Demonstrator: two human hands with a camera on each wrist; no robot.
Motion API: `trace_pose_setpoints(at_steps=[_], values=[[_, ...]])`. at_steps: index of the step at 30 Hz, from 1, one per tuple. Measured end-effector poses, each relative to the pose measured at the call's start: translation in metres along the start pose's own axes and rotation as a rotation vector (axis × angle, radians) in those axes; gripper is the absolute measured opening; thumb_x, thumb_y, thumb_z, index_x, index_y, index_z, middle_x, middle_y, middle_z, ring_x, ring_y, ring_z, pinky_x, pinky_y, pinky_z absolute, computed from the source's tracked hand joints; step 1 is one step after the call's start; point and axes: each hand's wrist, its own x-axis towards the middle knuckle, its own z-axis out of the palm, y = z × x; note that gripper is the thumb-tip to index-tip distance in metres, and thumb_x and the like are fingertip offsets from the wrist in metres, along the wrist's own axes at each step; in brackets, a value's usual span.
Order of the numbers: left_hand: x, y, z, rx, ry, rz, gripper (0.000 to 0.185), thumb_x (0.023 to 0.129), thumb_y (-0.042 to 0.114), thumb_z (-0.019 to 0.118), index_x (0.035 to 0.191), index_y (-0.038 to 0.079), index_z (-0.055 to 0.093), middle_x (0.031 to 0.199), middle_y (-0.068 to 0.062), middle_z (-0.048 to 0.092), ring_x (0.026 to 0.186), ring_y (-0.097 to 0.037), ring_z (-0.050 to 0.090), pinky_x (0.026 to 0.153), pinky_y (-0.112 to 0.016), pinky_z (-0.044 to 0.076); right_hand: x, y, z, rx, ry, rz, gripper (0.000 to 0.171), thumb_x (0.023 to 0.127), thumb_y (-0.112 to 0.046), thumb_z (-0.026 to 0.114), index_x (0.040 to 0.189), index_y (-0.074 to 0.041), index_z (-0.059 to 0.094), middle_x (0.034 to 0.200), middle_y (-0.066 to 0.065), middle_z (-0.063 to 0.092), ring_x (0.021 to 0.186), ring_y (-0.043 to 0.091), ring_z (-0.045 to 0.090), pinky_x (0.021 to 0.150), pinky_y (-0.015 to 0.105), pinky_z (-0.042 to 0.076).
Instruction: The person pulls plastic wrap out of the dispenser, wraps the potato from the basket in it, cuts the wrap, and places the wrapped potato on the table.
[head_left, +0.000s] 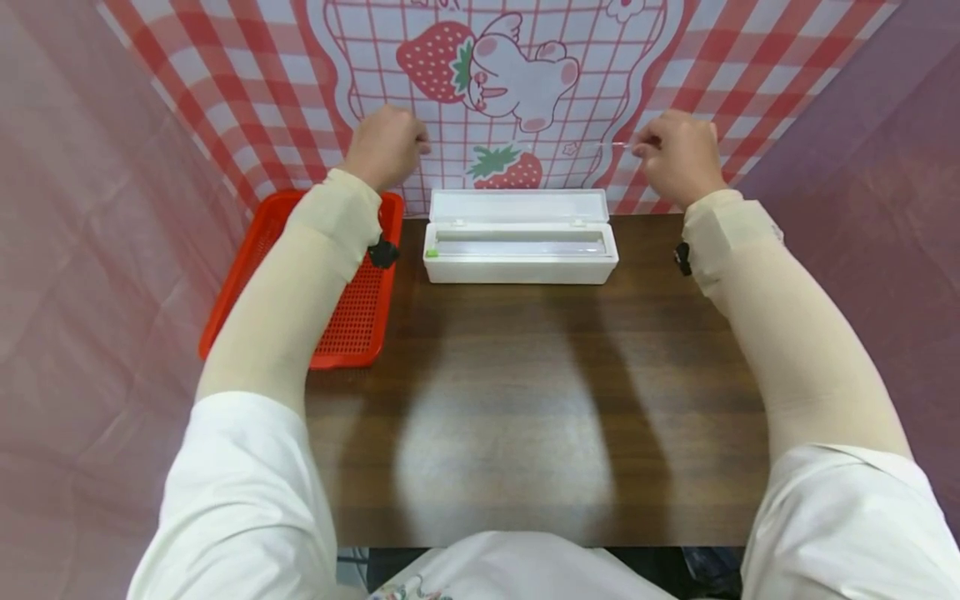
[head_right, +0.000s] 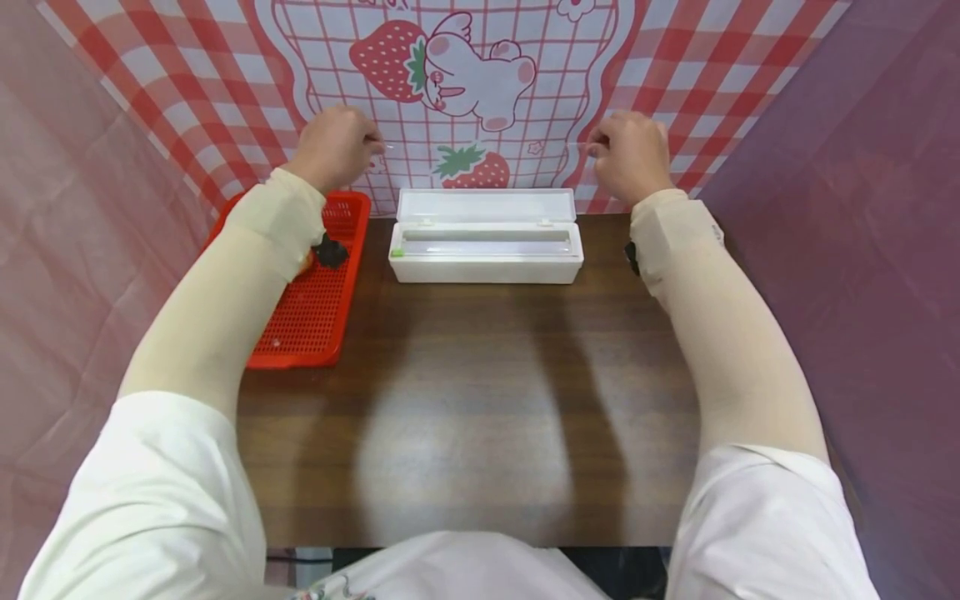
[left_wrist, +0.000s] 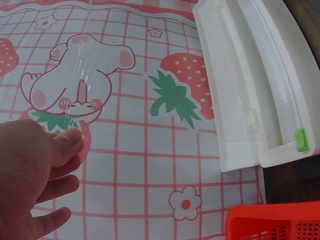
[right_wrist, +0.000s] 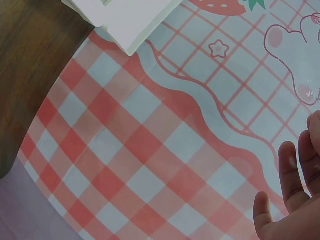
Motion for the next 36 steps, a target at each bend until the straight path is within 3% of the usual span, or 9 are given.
trace_pose_setpoints(at_steps=[10,20,30,36], values=[[0.002,0.004,-0.006,-0.021,0.012,-0.027,0.026,0.103,0.016,0.058,0.122,0.002,0.071,0.119,-0.015,0.070,0.106,-0.027,0.064,0.096,-0.040,0.053,0.002,-0.005,-0.008,-0.003,-0.023,0.039,0.029,0.103,-0.019,0.056,0.117,0.001,0.071,0.114,0.019,0.064,0.113,0.039,0.053,0.118,0.053,0.016],[0.002,0.007,-0.017,0.011,0.031,0.009,0.028,0.104,0.015,0.056,0.125,0.001,0.068,0.121,-0.017,0.068,0.107,-0.030,0.065,0.095,-0.041,0.053,0.004,-0.005,-0.015,-0.034,0.044,-0.025,0.023,0.102,-0.011,0.056,0.109,0.005,0.071,0.107,0.022,0.065,0.108,0.041,0.056,0.114,0.055,0.022],[0.008,0.008,-0.029,0.000,0.026,0.016,0.026,0.105,0.015,0.054,0.120,0.000,0.069,0.118,-0.017,0.069,0.104,-0.031,0.064,0.094,-0.042,0.053,0.006,-0.008,-0.024,-0.009,0.025,0.009,0.027,0.104,-0.015,0.054,0.117,0.004,0.069,0.117,0.021,0.065,0.112,0.039,0.054,0.120,0.049,0.012],[0.006,0.009,-0.033,0.006,0.041,-0.004,0.028,0.105,0.017,0.053,0.123,0.002,0.069,0.121,-0.016,0.067,0.107,-0.029,0.062,0.096,-0.041,0.052,0.008,-0.010,-0.027,-0.015,0.035,0.017,0.028,0.105,-0.015,0.053,0.117,0.004,0.069,0.116,0.021,0.063,0.115,0.038,0.052,0.119,0.048,0.013]])
